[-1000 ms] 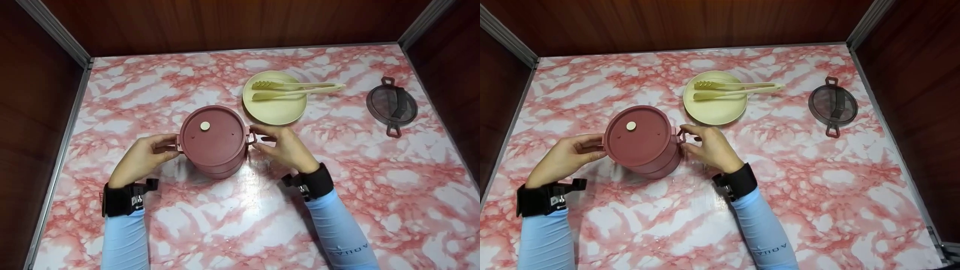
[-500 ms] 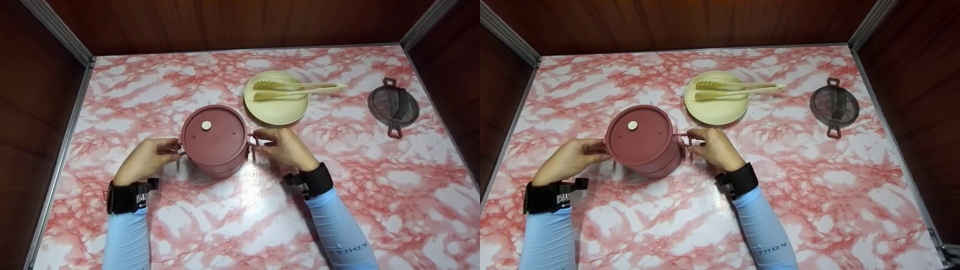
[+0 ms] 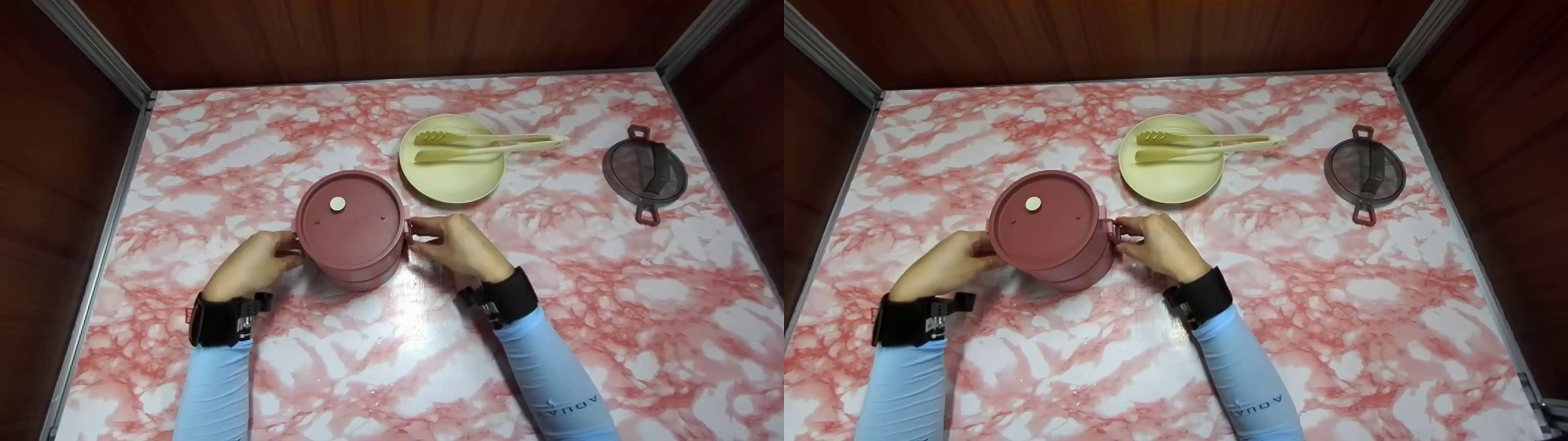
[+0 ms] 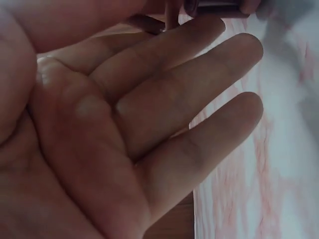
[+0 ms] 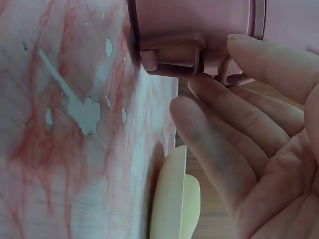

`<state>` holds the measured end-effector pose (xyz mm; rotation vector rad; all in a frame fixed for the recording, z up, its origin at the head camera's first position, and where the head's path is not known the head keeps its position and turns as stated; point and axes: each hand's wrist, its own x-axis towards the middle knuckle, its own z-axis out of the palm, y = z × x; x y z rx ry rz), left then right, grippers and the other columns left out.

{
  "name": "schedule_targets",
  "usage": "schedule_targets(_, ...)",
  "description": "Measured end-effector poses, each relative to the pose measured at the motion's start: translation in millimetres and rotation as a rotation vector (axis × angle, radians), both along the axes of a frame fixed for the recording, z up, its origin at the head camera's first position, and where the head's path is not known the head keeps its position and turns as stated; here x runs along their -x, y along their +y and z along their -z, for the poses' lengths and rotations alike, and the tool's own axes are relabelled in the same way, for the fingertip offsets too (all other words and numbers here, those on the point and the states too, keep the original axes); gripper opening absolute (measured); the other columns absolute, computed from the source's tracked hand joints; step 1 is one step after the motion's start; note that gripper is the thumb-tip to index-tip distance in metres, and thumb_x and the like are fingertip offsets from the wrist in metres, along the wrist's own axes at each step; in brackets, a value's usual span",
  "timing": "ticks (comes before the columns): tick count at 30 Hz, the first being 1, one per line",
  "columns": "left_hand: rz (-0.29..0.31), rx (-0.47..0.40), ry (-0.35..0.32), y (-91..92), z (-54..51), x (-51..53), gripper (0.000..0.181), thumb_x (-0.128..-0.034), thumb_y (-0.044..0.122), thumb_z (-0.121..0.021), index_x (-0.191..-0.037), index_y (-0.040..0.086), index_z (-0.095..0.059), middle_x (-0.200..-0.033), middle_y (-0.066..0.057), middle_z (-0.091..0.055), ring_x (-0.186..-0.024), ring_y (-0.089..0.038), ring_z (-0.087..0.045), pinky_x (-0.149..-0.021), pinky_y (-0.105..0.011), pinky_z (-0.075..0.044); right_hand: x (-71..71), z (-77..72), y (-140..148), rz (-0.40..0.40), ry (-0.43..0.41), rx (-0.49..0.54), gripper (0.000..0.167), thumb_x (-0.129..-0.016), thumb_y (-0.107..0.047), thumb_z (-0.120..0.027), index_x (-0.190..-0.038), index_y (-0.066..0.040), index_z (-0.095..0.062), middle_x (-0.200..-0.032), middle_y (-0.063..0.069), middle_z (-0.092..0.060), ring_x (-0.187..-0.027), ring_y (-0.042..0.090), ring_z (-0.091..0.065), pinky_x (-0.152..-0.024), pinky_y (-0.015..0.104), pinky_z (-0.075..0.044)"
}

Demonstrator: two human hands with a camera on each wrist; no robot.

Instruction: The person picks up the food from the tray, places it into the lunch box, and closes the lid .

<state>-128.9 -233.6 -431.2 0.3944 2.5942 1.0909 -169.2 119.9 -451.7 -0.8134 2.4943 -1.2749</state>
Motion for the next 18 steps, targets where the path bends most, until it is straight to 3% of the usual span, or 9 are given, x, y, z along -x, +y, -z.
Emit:
schedule_targets(4,0.001,0.031,-0.023,0.3,-3.3,-1.6,0.035,-0.0966,0.009,-0.062,-0.131,0.008,-0.064,-0.122,-0.007,-0.068,-0.108,-0.022,-0.064,-0.092,-0.039,-0.051,-2.3,-6.1,1,-0.01,-0.012,-0.02,0.043,-0.095,-0.019,-0.068,-0.135,-0.006,-0.061,-0.122,0.005,-0.068,-0.108,0.02,-0.067,-0.091,0.034,-0.054)
schedule_targets(6,-0.058,0.031,-0.038,-1.8,-8.8,-3.5,0.041,-0.101,0.011,-0.054,-0.142,0.008,-0.055,-0.123,-0.011,-0.067,-0.094,-0.024,-0.066,-0.075,-0.036,-0.055,-3.7,-11.4,3,0.018,0.012,-0.025,0.042,-0.097,-0.021,-0.066,-0.136,-0.006,-0.06,-0.127,0.006,-0.066,-0.111,0.02,-0.065,-0.094,0.034,-0.052)
schedule_targets(8,-0.145,-0.014,-0.042,-3.2,-15.7,-6.2,0.044,-0.1058,0.02,-0.046,-0.148,0.008,-0.046,-0.127,-0.014,-0.065,-0.091,-0.026,-0.067,-0.073,-0.035,-0.055,-5.9,-18.5,3,0.075,0.034,-0.011,0.041,-0.1,-0.024,-0.062,-0.137,-0.007,-0.06,-0.129,0.008,-0.064,-0.112,0.02,-0.064,-0.096,0.035,-0.05)
schedule_targets(10,-0.237,-0.117,-0.05,-2.6,-22.2,-8.3,0.05,-0.1071,0.035,-0.042,-0.151,0.009,-0.041,-0.129,-0.018,-0.063,-0.09,-0.03,-0.068,-0.073,-0.038,-0.057,-8.6,-24.8,2,0.149,0.034,0.036,0.04,-0.102,-0.027,-0.058,-0.136,-0.005,-0.061,-0.125,0.012,-0.066,-0.109,0.022,-0.065,-0.096,0.037,-0.051)
schedule_targets(13,-0.298,-0.275,-0.051,3.8,-28.8,-10.5,0.064,-0.1021,0.055,-0.04,-0.145,0.008,-0.05,-0.132,-0.018,-0.061,-0.106,-0.033,-0.067,-0.092,-0.044,-0.053,-13.6,-31.7,-2,0.223,-0.061,0.161,0.042,-0.105,-0.031,-0.05,-0.133,-0.002,-0.062,-0.121,0.019,-0.066,-0.105,0.031,-0.067,-0.093,0.041,-0.052)
schedule_targets(14,-0.303,-0.313,-0.062,7.0,-30.1,-10.7,0.066,-0.1005,0.058,-0.04,-0.143,0.008,-0.053,-0.132,-0.017,-0.061,-0.106,-0.033,-0.067,-0.092,-0.044,-0.053,-15.1,-32.6,-4,0.232,-0.101,0.204,0.044,-0.106,-0.031,-0.047,-0.133,0.0,-0.061,-0.122,0.022,-0.065,-0.104,0.034,-0.067,-0.092,0.043,-0.053)
schedule_targets(17,-0.293,-0.304,-0.069,15.8,-31.7,-11.3,0.068,-0.0982,0.062,-0.041,-0.142,0.012,-0.055,-0.128,-0.012,-0.064,-0.102,-0.028,-0.068,-0.09,-0.043,-0.054,-19.1,-32.5,-11,0.238,-0.194,0.272,0.05,-0.107,-0.036,-0.042,-0.132,0.004,-0.059,-0.128,0.024,-0.062,-0.104,0.035,-0.067,-0.091,0.045,-0.054)
schedule_targets(18,-0.285,-0.28,-0.064,18.3,-31.7,-11.2,0.069,-0.0975,0.063,-0.042,-0.143,0.012,-0.054,-0.123,-0.011,-0.067,-0.099,-0.025,-0.069,-0.087,-0.041,-0.055,-20.2,-31.8,-13,0.239,-0.198,0.262,0.053,-0.107,-0.039,-0.04,-0.124,0.005,-0.064,-0.12,0.022,-0.066,-0.099,0.031,-0.068,-0.089,0.043,-0.055)
